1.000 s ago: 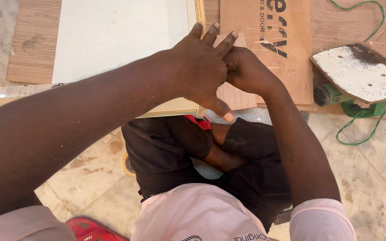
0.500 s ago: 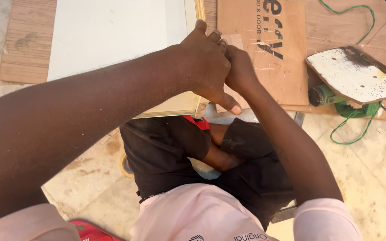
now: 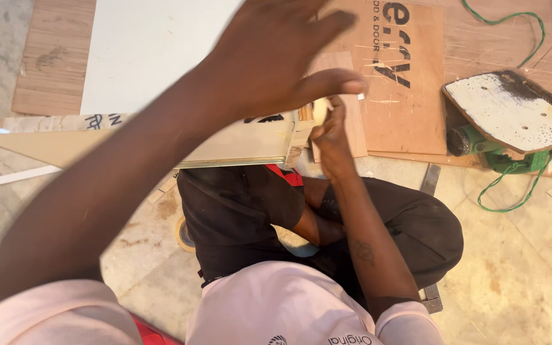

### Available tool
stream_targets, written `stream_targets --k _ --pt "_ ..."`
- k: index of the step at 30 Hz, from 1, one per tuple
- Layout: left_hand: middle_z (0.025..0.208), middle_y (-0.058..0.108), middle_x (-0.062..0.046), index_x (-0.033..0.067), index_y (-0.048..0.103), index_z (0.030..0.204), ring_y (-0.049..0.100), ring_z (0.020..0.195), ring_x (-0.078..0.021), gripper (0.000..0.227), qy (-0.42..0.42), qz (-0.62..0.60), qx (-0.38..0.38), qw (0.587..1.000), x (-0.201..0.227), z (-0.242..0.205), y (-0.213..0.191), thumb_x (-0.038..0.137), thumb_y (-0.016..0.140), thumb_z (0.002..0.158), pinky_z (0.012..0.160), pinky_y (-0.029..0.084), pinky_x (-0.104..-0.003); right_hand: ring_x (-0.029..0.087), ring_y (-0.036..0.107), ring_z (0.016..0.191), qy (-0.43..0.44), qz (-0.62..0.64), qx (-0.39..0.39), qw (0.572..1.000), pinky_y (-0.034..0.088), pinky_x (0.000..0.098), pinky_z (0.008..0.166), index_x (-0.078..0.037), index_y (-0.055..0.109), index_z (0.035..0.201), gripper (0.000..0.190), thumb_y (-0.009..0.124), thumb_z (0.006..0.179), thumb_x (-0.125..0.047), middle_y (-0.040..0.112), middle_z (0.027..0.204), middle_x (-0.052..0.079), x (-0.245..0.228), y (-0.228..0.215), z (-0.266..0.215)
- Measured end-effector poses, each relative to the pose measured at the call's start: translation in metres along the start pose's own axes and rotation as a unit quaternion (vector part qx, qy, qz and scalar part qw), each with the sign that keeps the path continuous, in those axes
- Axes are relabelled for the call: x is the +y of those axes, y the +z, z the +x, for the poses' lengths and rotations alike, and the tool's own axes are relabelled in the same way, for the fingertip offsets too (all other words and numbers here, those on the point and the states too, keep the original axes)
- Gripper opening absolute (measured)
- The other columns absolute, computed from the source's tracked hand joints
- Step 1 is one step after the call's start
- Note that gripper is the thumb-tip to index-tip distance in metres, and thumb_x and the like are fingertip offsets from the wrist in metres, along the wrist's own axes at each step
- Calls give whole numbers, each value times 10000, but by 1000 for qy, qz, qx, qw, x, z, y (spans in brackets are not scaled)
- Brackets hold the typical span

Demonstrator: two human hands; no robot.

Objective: The person sits on the floor and assembles a white cabinet door by attaching a thin white strip to the edge of the frame. They then apply masking tape to the corners and edges of the door to secure the strip in place.

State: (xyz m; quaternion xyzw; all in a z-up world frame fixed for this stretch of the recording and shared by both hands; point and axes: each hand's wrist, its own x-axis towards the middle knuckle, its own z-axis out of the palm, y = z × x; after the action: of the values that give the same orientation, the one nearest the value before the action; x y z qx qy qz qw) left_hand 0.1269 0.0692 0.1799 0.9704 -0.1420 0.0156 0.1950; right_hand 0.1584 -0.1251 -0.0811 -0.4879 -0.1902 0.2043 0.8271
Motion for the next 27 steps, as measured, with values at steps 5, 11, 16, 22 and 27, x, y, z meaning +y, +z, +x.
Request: stream_targets --k 5,11,16,22,27 --pt "1643 395 -180 75 420 1604 421 1514 -382 973 48 112 215 969 -2 -94 22 681 755 920 1256 302 -573 235 467 1434 31 10 6 999 500 369 1152 -92 175 1613 992 829 895 -297 381 1575 141 0 25 11" --pt "1421 542 -141 23 471 1531 537 1293 -303 1085 -92 169 166 967 -5 -111 70 694 768 732 1133 349 -520 242 585 1265 100 14 89 991 591 361 1027 -75 231 1538 758 711 951 -79 486 1424 168 -12 46 41" --pt "1037 583 -63 55 641 1176 534 978 -241 785 -100 190 222 951 0 -99 88 715 780 774 907 383 -438 230 650 1178 130 17 138 982 602 350 898 -92 244 1511 662 591 981 -285 533 1345 156 -12 58 48" --pt "909 539 -5 118 643 1014 500 889 -203 580 -93 179 248 948 -1 -100 91 631 814 803 825 353 -401 226 550 1369 37 42 31 998 554 377 1134 -39 244 1578 801 649 1037 -468 464 1481 136 -4 35 18" --pt "897 543 -18 100 660 1049 498 874 -212 500 -62 168 283 942 1 -104 88 505 840 816 804 348 -406 241 501 1378 22 -43 17 999 511 411 1134 -71 172 1567 892 743 947 -362 417 1500 145 -10 38 -2"
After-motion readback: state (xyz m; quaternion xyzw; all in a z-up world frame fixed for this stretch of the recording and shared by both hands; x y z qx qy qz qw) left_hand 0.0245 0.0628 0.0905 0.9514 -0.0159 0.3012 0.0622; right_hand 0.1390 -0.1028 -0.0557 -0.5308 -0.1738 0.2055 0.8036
